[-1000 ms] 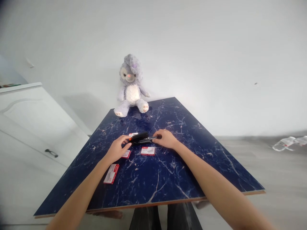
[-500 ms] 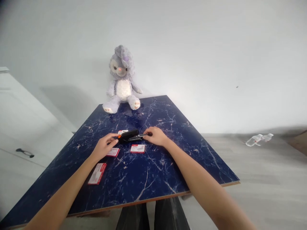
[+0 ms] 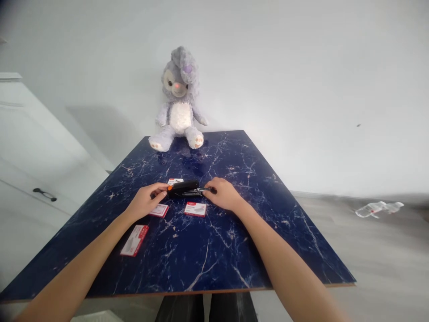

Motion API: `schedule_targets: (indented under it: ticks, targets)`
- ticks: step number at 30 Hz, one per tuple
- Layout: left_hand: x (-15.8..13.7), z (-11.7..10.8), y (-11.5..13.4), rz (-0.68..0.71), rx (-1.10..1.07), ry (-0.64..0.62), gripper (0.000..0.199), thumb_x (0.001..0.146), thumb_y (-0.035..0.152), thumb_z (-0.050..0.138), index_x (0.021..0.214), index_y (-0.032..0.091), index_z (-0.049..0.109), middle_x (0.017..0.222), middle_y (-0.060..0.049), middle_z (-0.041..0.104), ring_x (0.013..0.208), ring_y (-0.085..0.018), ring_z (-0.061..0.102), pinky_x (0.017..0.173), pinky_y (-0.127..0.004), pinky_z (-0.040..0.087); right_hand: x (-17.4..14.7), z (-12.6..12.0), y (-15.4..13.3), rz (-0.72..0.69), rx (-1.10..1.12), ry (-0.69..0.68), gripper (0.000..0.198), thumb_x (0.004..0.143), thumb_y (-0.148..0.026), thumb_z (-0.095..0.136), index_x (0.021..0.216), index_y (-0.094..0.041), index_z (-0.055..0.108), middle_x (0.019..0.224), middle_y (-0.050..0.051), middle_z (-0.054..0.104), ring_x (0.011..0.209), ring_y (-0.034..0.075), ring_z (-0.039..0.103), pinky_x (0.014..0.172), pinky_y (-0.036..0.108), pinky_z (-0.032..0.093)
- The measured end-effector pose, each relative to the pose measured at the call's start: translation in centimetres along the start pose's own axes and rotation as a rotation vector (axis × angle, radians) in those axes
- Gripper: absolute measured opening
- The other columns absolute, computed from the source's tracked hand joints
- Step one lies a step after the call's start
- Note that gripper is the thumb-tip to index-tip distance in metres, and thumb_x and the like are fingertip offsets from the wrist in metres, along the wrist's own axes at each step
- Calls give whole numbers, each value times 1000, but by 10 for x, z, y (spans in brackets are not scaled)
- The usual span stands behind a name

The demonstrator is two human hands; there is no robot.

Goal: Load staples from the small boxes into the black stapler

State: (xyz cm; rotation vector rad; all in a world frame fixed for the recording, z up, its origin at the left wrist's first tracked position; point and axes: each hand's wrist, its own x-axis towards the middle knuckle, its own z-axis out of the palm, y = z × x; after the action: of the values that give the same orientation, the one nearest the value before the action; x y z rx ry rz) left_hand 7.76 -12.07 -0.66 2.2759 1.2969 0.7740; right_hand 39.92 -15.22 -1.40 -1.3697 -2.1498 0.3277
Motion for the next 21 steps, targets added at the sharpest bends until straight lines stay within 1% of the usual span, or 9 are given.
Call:
schedule_targets:
  ticks: [3, 7, 9, 11, 13, 15, 17, 19, 21]
  targets:
    - [-1, 1, 3, -4, 7, -24, 32, 91, 39, 55, 119, 26, 67, 100, -3, 75, 80, -19, 69, 75, -32, 53, 0, 2, -1, -1, -16, -11, 20, 93, -36, 59, 99, -22, 72, 90, 5, 66, 83, 18, 59, 76, 31, 44]
    - [-1, 2, 5, -3, 5, -22, 35, 91, 40, 56, 120, 24, 66, 98, -4, 75, 81, -19, 68, 81, -33, 53, 0, 1, -2, -6, -13, -2, 19, 92, -35, 60, 99, -21, 72, 91, 5, 66, 83, 18, 59, 76, 30, 44]
    - [-1, 0, 2, 0, 2, -60, 39, 90, 39, 56, 125, 24, 63, 101, -4, 74, 82, -19, 68, 82, -34, 53, 0, -2, 0, -23, -17, -13, 19, 92, -34, 60, 99, -21, 72, 91, 5, 66, 82, 17, 60, 75, 29, 44]
    - [0, -8, -4, -17, -20, -140, 48, 90, 37, 56, 137, 25, 55, 106, -5, 73, 85, -20, 67, 83, -36, 53, -1, -7, 4, -38, -33, -35, 18, 92, -34, 60, 98, -22, 72, 92, 4, 68, 80, 17, 60, 73, 29, 43]
    - [1, -20, -11, -51, -75, -261, 56, 90, 35, 54, 145, 26, 47, 113, -7, 72, 92, -22, 67, 84, -37, 53, -1, -14, 9, -29, -61, -60, 18, 91, -36, 61, 93, -22, 72, 90, 4, 68, 78, 17, 60, 72, 29, 42]
    - [0, -36, -17, -64, -139, -392, 58, 90, 36, 56, 146, 27, 46, 121, -9, 69, 104, -25, 65, 87, -38, 52, -2, -19, 13, -6, -87, -68, 17, 88, -38, 63, 88, -22, 71, 85, 3, 67, 74, 17, 59, 69, 29, 41]
    - [-2, -51, -17, -40, -143, -499, 61, 86, 37, 64, 145, 29, 49, 128, -10, 65, 113, -26, 61, 93, -38, 49, -2, -22, 12, 9, -91, -14, 17, 86, -38, 65, 87, -22, 69, 84, 2, 66, 71, 16, 57, 68, 28, 40]
    - [-5, -60, -14, -22, -73, -554, 65, 79, 38, 72, 141, 31, 54, 128, -9, 64, 109, -26, 62, 90, -35, 48, -3, -20, 7, 8, -62, 88, 16, 86, -36, 65, 85, -20, 65, 82, 2, 64, 69, 15, 55, 66, 28, 38]
    - [-8, -60, -9, -47, 11, -559, 63, 75, 39, 75, 136, 30, 59, 116, -8, 68, 94, -23, 64, 79, -31, 48, -3, -16, -4, -25, -16, 153, 18, 87, -34, 62, 77, -19, 58, 75, 0, 60, 65, 13, 52, 63, 27, 37]
